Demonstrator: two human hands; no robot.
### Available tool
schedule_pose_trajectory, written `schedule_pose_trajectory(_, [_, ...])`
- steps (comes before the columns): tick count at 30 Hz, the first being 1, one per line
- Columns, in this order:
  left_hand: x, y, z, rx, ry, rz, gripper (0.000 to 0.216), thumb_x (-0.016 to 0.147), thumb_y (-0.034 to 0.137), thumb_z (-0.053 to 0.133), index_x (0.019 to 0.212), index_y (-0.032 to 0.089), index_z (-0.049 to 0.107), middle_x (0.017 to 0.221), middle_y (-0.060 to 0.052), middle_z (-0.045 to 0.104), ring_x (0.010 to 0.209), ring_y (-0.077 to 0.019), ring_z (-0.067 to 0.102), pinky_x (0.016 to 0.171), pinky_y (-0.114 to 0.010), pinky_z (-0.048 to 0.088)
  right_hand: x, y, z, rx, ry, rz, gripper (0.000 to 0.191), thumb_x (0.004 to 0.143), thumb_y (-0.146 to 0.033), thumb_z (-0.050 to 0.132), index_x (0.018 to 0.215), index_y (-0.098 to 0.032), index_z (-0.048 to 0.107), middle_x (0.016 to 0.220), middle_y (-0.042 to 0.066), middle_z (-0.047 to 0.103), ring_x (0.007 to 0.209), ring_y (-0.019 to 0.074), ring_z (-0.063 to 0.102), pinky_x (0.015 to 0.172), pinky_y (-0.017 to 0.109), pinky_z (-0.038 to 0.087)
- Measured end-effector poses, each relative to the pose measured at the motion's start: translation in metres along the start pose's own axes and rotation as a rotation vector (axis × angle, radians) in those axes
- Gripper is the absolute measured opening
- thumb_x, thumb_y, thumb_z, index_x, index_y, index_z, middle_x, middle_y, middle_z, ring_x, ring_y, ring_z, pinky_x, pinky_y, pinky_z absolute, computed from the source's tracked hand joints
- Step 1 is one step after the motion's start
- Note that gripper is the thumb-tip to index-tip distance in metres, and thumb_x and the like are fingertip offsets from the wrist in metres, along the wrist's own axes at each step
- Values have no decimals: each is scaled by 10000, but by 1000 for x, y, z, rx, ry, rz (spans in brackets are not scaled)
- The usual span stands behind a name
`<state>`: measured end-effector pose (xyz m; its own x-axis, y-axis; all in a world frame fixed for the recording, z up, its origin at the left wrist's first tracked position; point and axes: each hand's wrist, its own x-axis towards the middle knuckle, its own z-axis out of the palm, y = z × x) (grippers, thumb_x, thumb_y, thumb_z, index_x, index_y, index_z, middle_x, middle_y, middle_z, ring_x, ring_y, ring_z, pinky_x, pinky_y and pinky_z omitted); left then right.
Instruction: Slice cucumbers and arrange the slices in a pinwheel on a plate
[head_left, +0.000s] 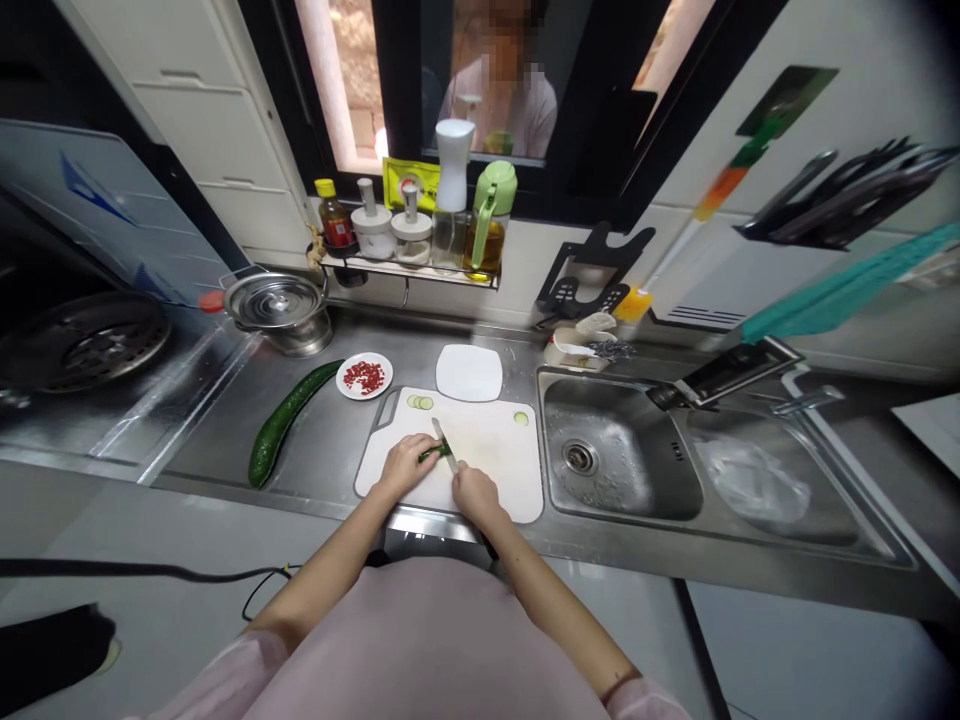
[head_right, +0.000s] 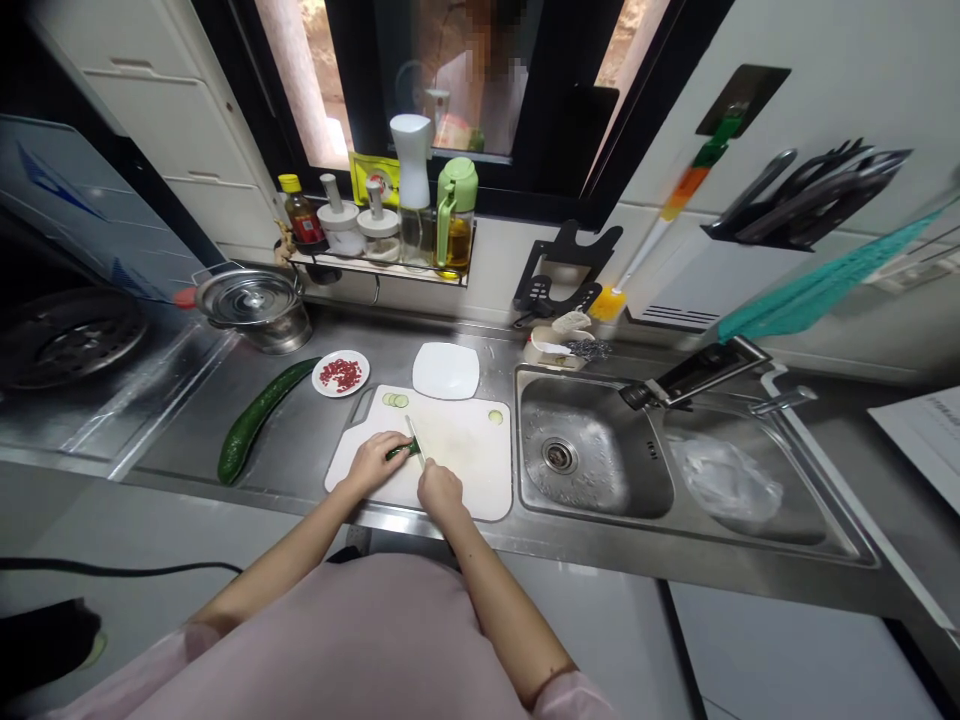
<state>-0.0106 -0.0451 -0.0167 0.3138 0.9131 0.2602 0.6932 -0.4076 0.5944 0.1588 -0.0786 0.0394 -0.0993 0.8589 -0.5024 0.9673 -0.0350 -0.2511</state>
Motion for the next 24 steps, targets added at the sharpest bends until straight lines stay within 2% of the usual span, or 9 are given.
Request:
schedule_pose_trajectory(7, [-1, 5, -2, 21, 38, -44, 227, 865, 292, 571, 1064, 261, 678, 1008, -27, 701, 945, -181, 630, 837, -312, 502, 1, 5, -4, 10, 2, 12, 293, 948, -225, 344, 1137, -160, 558, 1019, 129, 691, 953, 213, 650, 736, 287, 419])
schedule_pose_trajectory(14, [-4, 3, -5, -25, 76, -92, 230, 867, 355, 580, 1042, 244, 681, 1025, -34, 704, 960, -192, 633, 869, -330, 500, -6, 15, -19, -70, 57, 50, 310, 973, -277, 327, 1178, -212, 550, 999, 119, 696, 943, 219, 653, 746, 298, 406])
schedule_pose_trajectory(20, [-2, -3, -8, -107, 285, -206, 254, 910, 358, 503, 1041, 237, 683, 1050, -51, 697, 1008, -198, 626, 930, -357, 488, -9, 29, -34, -165, 182, 71, 369, 979, -252, 321, 1308, -257, 487, 1012, 122, 671, 940, 212, 631, 789, 312, 367])
schedule_pose_trajectory(24, [6, -1, -14, -182, 390, -297, 273, 921, 351, 473, 1044, 218, 678, 1047, -60, 695, 1000, -202, 629, 911, -354, 492, -12, 36, -38, -172, 294, 80, 409, 940, -248, 427, 1346, -235, 477, 1063, 118, 641, 1001, 226, 574, 836, 325, 323])
